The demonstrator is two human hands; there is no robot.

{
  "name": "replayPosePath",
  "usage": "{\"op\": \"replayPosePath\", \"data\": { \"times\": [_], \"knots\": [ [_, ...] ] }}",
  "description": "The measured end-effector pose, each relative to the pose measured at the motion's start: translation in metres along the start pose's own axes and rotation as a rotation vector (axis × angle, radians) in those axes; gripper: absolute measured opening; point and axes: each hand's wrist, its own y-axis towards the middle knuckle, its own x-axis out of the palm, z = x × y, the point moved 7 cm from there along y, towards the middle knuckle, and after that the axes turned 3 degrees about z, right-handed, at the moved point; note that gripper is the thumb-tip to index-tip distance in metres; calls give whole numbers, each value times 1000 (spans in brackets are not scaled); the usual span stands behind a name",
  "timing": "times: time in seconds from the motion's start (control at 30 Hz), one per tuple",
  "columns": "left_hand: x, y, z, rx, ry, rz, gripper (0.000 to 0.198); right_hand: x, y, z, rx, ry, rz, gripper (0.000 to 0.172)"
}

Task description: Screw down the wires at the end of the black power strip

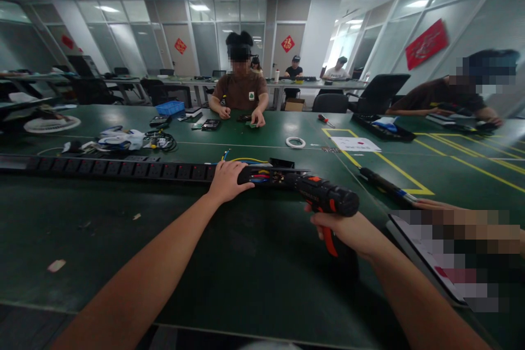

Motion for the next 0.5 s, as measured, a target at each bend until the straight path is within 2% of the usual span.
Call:
{"op": "replayPosePath", "data": {
  "times": [0.5],
  "knots": [
    [-1,0,1,-3,4,-5,65,-1,2,3,-13,-8,16,26]
  ]
}}
